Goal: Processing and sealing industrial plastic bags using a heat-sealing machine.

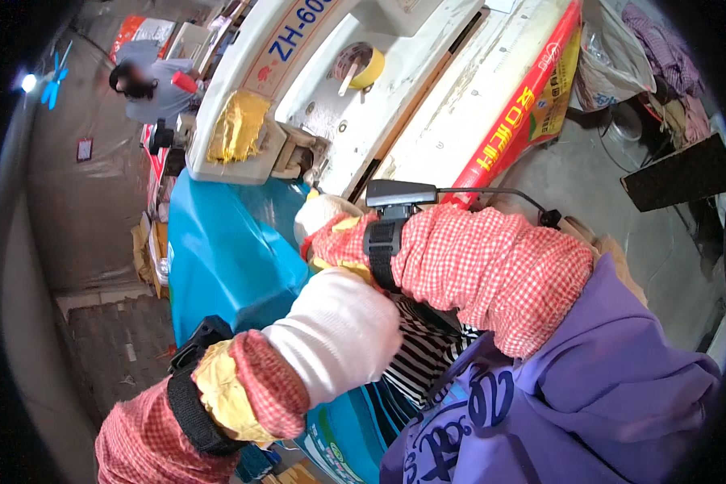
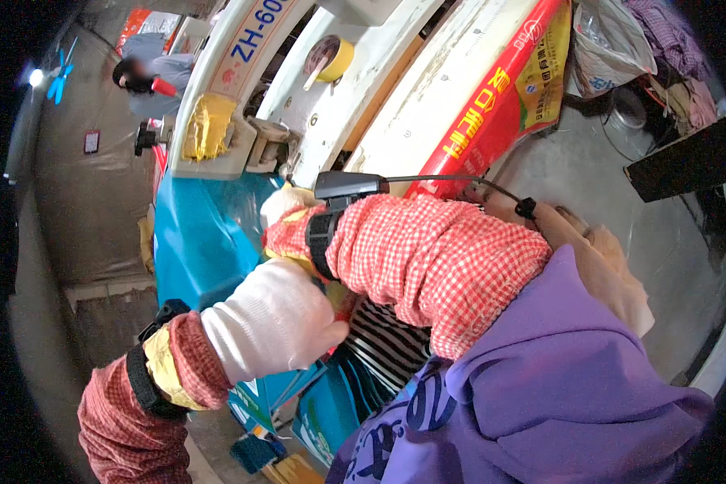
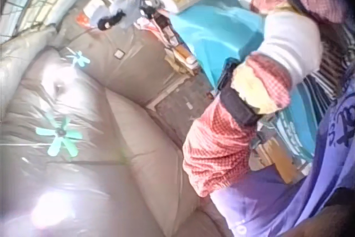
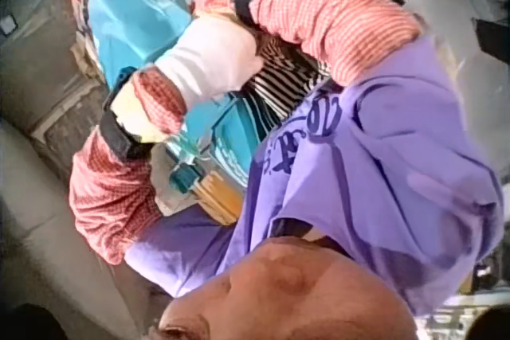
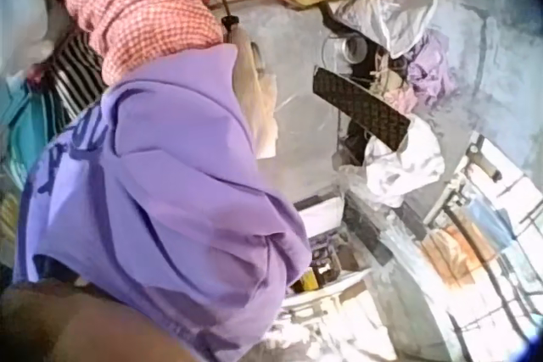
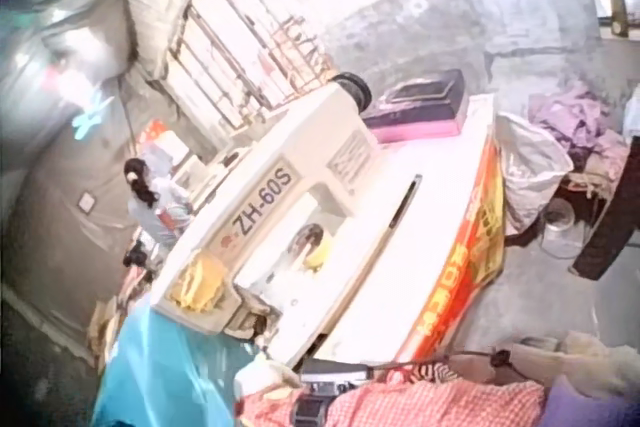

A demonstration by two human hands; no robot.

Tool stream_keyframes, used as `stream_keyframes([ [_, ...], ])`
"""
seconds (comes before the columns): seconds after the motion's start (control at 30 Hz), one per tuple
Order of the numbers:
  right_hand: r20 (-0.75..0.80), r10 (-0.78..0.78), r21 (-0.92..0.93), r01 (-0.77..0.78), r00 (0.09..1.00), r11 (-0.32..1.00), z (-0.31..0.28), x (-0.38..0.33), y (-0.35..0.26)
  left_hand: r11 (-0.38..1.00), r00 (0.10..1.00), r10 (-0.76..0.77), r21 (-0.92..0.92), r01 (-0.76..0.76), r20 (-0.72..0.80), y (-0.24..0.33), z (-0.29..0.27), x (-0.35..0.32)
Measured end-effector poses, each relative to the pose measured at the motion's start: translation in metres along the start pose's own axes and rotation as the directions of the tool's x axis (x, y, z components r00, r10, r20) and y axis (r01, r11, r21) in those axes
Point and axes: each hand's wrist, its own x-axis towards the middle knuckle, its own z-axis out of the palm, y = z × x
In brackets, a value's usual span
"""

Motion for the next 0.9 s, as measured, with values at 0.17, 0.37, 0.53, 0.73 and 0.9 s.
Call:
stream_keyframes([
  [0.17, 0.236, -0.967, 0.585, 0.809, -0.097, 0.062, -0.003, 0.015, 0.005, 0.973, 0.939, -0.22, 0.132, 0.191, 0.266, -0.026, -0.044, -0.013],
  [0.37, 0.021, -0.421, -0.452, 0.384, 0.907, 0.805, 0.035, -0.036, 0.002, 0.986, 0.978, -0.134, 0.12, 0.115, 0.161, -0.045, -0.083, -0.082],
  [0.53, 0.028, -0.108, -0.628, 0.101, 0.994, 0.771, -0.038, -0.123, -0.026, 0.97, 0.971, -0.222, -0.084, 0.229, 0.091, 0.039, 0.011, -0.029],
  [0.73, -0.138, -0.237, -0.581, 0.115, 0.962, 0.806, -0.006, -0.086, -0.021, 0.906, 0.941, -0.321, -0.257, 0.338, 0.104, 0.026, 0.002, 0.006],
  [0.9, -0.434, -0.21, -0.634, -0.131, 0.876, 0.762, 0.009, -0.073, -0.007, 0.944, 0.955, -0.296, -0.161, 0.289, -0.023, 0.026, 0.016, 0.009],
])
